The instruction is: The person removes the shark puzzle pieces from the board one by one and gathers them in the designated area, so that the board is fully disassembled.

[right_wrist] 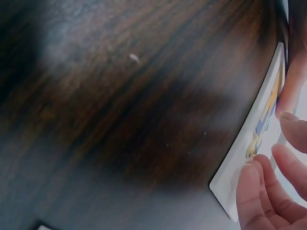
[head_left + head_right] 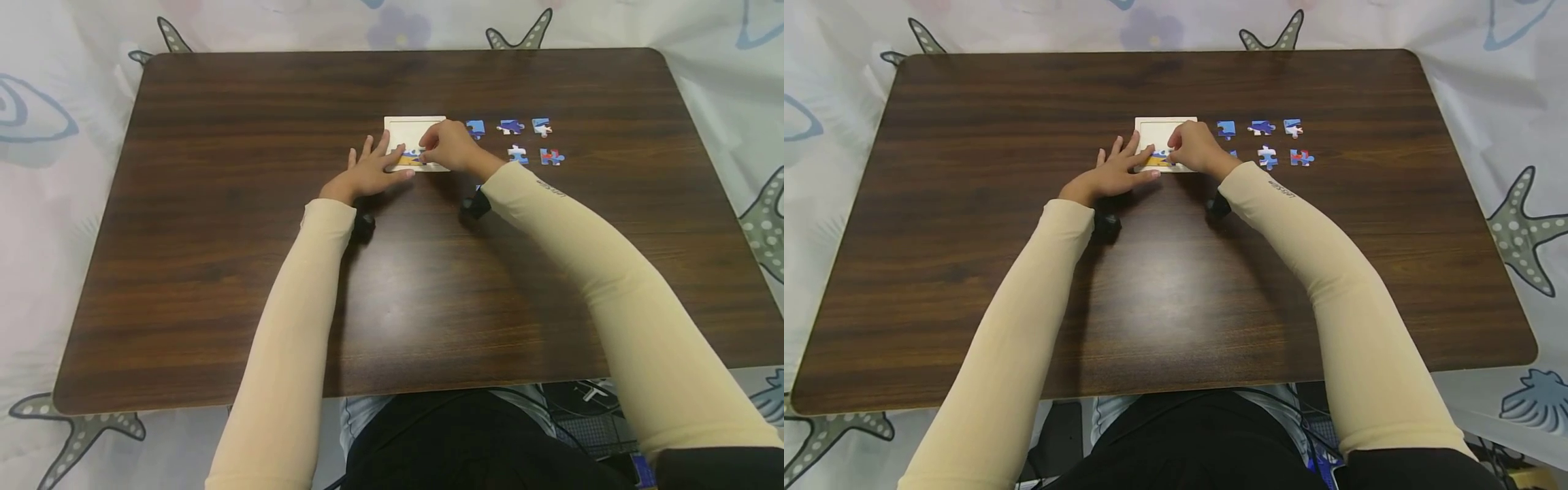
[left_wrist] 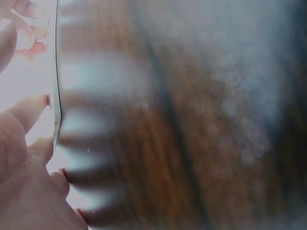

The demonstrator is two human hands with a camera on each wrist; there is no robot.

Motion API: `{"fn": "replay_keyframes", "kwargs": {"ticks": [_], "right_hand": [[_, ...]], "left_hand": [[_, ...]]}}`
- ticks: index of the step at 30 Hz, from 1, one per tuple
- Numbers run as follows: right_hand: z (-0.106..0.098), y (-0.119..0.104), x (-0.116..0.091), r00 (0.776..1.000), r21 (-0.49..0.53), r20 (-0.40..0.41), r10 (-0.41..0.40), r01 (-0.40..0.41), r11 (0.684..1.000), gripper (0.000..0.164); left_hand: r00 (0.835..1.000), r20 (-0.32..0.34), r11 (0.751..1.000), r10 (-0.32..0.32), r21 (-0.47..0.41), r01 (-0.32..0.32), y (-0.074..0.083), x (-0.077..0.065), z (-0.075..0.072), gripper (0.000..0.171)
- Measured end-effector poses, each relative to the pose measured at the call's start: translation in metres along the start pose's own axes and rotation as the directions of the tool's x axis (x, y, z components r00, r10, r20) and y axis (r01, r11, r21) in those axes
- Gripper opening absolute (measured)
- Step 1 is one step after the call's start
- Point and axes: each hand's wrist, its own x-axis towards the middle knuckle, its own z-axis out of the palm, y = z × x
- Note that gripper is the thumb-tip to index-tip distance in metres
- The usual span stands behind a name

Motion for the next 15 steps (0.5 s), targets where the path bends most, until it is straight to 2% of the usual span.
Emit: {"fn": "replay_keyframes", "kwargs": {"ticks": [7,15], "right_hand": [[0.0046,-0.0033,0.0036,1.000,-0.063,0.008,-0.026,0.027,0.998,0.036],[0.0055,-0.0054,0.0061,1.000,-0.064,0.031,-0.006,0.008,0.998,0.035]], "left_hand": [[1.000,0.009,1.000,-0.011,0.016,0.011,0.0032,-0.0007,-0.0013,0.070],[1.000,0.012,0.999,-0.024,0.027,0.024,0.0035,-0.0002,-0.0007,0.068]]}}
